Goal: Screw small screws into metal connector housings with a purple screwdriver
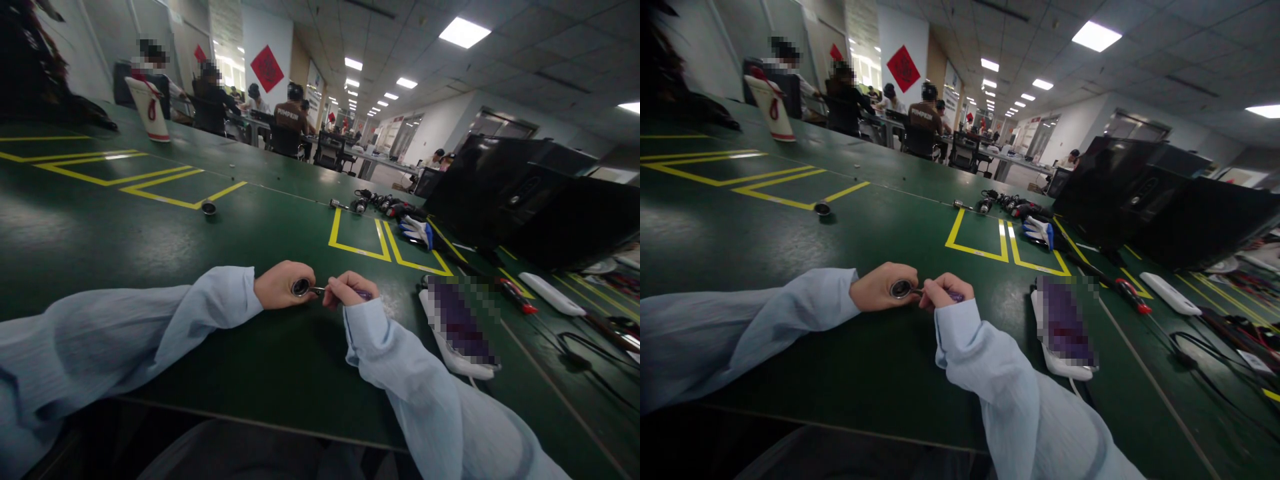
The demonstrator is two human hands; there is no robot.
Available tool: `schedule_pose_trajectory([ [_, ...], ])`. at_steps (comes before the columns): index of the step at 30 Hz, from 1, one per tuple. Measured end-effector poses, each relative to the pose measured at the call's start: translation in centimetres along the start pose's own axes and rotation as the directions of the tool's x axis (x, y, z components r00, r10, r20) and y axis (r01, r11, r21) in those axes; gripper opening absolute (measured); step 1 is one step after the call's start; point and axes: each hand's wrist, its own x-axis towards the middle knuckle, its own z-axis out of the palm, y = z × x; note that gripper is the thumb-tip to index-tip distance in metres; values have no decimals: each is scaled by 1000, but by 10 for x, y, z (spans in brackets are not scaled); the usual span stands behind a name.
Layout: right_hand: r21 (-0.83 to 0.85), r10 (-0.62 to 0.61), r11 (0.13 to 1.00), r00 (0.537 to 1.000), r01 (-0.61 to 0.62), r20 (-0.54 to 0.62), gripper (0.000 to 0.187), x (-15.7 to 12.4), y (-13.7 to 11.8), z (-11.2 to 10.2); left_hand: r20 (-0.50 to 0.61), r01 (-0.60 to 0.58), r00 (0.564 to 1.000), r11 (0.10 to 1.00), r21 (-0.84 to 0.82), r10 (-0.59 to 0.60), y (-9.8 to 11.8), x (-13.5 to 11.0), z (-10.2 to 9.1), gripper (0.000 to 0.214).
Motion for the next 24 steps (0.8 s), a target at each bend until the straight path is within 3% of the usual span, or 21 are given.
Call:
schedule_pose_trajectory([
  [5, -101, -89, 991, 996, 86, -23, 28, -3, -1, 0, -37, 44, 998, 999, -21, -45, 0, 1, 1, 19],
  [11, -332, -200, 920, 978, 208, 57, 27, -6, -3, -1, 2, -14, 1000, 1000, 18, 14, 0, 0, 0, 17],
  [16, -72, -37, 997, 999, 39, 20, 27, -1, -2, -1, -32, -23, 999, 1000, 17, 23, 0, -2, 1, 16],
  [24, 205, 141, 968, 989, -149, 51, 21, 4, -1, -3, -102, 12, 995, 999, -42, -16, 2, 0, 0, 18],
])
